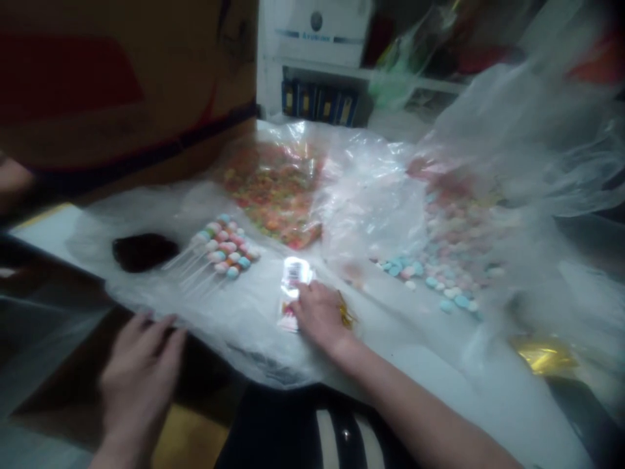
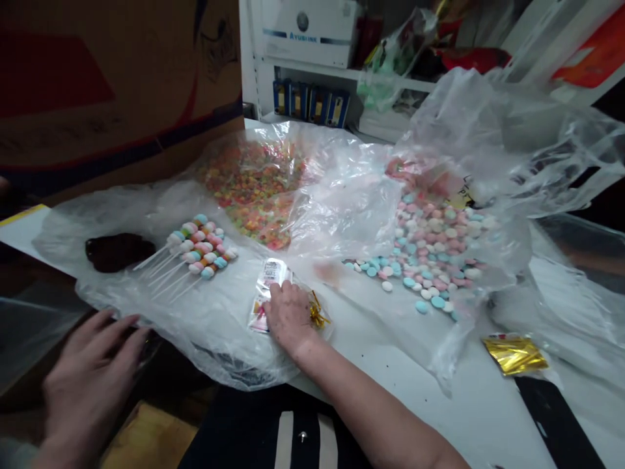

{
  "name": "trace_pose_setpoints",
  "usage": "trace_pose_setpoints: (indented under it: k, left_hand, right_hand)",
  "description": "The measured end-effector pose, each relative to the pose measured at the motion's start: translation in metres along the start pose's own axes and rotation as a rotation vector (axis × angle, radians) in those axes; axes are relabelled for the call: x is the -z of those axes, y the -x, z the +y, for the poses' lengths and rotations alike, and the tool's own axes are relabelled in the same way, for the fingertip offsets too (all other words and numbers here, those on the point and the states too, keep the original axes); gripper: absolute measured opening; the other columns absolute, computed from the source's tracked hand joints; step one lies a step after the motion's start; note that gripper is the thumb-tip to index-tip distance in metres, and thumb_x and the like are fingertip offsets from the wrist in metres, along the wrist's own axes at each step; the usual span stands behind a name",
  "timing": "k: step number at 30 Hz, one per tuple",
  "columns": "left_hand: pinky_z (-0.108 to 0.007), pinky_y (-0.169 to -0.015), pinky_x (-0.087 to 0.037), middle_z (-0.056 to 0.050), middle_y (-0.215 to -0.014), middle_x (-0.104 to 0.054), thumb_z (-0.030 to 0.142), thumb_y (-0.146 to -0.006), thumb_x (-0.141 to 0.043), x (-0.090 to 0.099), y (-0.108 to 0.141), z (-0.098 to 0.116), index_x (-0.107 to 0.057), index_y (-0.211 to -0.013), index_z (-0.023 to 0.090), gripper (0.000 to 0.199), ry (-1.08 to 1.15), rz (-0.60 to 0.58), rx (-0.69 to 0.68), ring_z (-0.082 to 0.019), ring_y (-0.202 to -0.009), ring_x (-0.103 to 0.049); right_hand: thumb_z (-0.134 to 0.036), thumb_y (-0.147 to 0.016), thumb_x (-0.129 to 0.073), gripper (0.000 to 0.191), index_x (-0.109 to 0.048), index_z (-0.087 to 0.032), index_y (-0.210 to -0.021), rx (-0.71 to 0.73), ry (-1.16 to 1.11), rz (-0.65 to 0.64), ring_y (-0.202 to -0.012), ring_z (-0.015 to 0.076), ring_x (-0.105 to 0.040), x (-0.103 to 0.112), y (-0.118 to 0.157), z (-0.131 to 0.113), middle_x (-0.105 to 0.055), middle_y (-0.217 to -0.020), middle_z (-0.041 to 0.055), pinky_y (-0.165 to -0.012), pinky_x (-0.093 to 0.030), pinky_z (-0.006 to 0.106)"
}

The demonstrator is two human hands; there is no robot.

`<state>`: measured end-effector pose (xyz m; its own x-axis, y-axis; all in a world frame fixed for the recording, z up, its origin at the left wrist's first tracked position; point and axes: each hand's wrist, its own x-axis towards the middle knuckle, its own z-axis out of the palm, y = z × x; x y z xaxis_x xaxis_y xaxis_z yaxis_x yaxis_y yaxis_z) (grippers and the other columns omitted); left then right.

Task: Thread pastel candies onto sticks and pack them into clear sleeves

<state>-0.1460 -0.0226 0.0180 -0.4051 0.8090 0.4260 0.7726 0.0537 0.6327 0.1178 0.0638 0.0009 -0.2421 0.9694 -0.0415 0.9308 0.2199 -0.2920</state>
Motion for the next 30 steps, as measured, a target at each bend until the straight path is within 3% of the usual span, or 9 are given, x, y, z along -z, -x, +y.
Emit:
trace_pose_setpoints:
  k: [5,8,11,15,17,19,23,27,30]
  left_hand:
    - [-0.032,-0.073,-0.051,-0.008,-0.097,-0.071,0.044,-0.077,-0.068,-0.068,-0.004,0.057,-0.075,-0.082,0.021,0.024,0.413,-0.343,0.176,-0.024,-0.085,-0.065]
    - [-0.031,-0.070,-0.048,-0.007,-0.086,-0.071,0.044,-0.075,-0.069,-0.095,-0.008,0.072,-0.076,-0.078,0.021,0.024,0.503,-0.432,0.303,-0.024,-0.080,-0.063]
    - [-0.031,-0.074,-0.047,-0.006,-0.082,-0.072,0.043,-0.073,-0.071,-0.105,-0.010,0.081,-0.076,-0.077,0.020,0.024,0.583,-0.481,0.352,-0.024,-0.081,-0.062]
    - [-0.027,-0.063,-0.044,-0.004,-0.066,-0.066,0.040,-0.067,-0.080,-0.099,-0.007,0.083,-0.073,-0.071,0.015,0.027,0.841,-0.714,0.598,-0.018,-0.063,-0.057]
    - [-0.026,-0.064,-0.045,-0.003,-0.067,-0.066,0.036,-0.063,-0.084,-0.094,-0.003,0.081,-0.073,-0.073,0.013,0.028,0.966,-0.654,0.710,-0.016,-0.063,-0.057]
    - [-0.025,-0.067,-0.046,-0.003,-0.070,-0.067,0.035,-0.064,-0.085,-0.089,0.001,0.078,-0.073,-0.075,0.013,0.028,1.013,-0.521,0.733,-0.015,-0.067,-0.058]
    - [-0.025,-0.077,-0.049,-0.006,-0.082,-0.071,0.036,-0.068,-0.083,-0.074,0.001,0.061,-0.075,-0.081,0.013,0.028,0.986,-0.281,0.680,-0.016,-0.080,-0.063]
    - [-0.031,-0.070,-0.056,-0.006,-0.087,-0.073,0.026,-0.071,-0.079,-0.047,-0.011,0.036,-0.069,-0.077,0.015,0.016,1.118,-0.046,0.829,-0.022,-0.082,-0.070]
    - [-0.032,-0.057,-0.057,-0.008,-0.088,-0.074,0.014,-0.076,-0.066,-0.027,-0.019,0.023,-0.063,-0.072,0.015,0.005,1.193,-0.010,1.082,-0.026,-0.078,-0.072]
  right_hand:
    - [-0.019,-0.099,-0.041,0.034,-0.063,-0.023,-0.125,0.023,-0.013,-0.001,-0.090,0.0239,-0.060,-0.006,-0.002,0.006,-0.068,-0.099,0.0096,-0.074,-0.036,0.034]
    - [-0.023,-0.100,-0.044,0.028,-0.070,-0.021,-0.111,0.062,0.021,0.059,-0.083,0.0227,-0.058,0.002,0.005,0.007,-0.067,-0.092,0.0110,-0.069,-0.033,0.033]
    - [-0.024,-0.101,-0.045,0.030,-0.072,-0.019,-0.091,0.223,0.053,0.187,-0.075,0.0199,-0.054,0.011,0.019,0.008,-0.063,-0.082,0.0096,-0.066,-0.032,0.032]
    - [-0.021,-0.102,-0.042,0.031,-0.071,-0.020,-0.092,0.485,-0.074,0.350,-0.076,0.0188,-0.054,0.015,0.031,0.006,-0.062,-0.079,0.0077,-0.070,-0.035,0.030]
    - [-0.021,-0.098,-0.048,0.021,-0.069,-0.019,-0.099,0.461,-0.273,0.326,-0.083,0.0192,-0.056,0.016,0.029,0.000,-0.065,-0.092,0.0087,-0.075,-0.039,0.030]
    - [-0.024,-0.092,-0.056,0.014,-0.066,-0.018,-0.101,0.317,-0.539,0.196,-0.084,0.0187,-0.058,0.017,0.023,-0.009,-0.066,-0.096,0.0070,-0.076,-0.043,0.029]
    - [-0.019,-0.086,-0.054,0.010,-0.063,-0.018,-0.080,0.072,-0.855,-0.149,-0.072,0.0153,-0.059,0.014,-0.001,-0.037,-0.064,-0.073,-0.0003,-0.068,-0.044,0.024]
    - [-0.016,-0.088,-0.051,0.022,-0.067,-0.021,-0.103,0.186,-0.531,-0.181,-0.096,0.0201,-0.064,0.004,-0.032,-0.073,-0.072,-0.101,0.0039,-0.082,-0.045,0.028]
    - [-0.017,-0.090,-0.049,0.036,-0.060,-0.023,-0.124,0.350,-0.256,-0.267,-0.102,0.0233,-0.064,-0.005,-0.056,-0.102,-0.071,-0.111,0.0054,-0.079,-0.045,0.030]
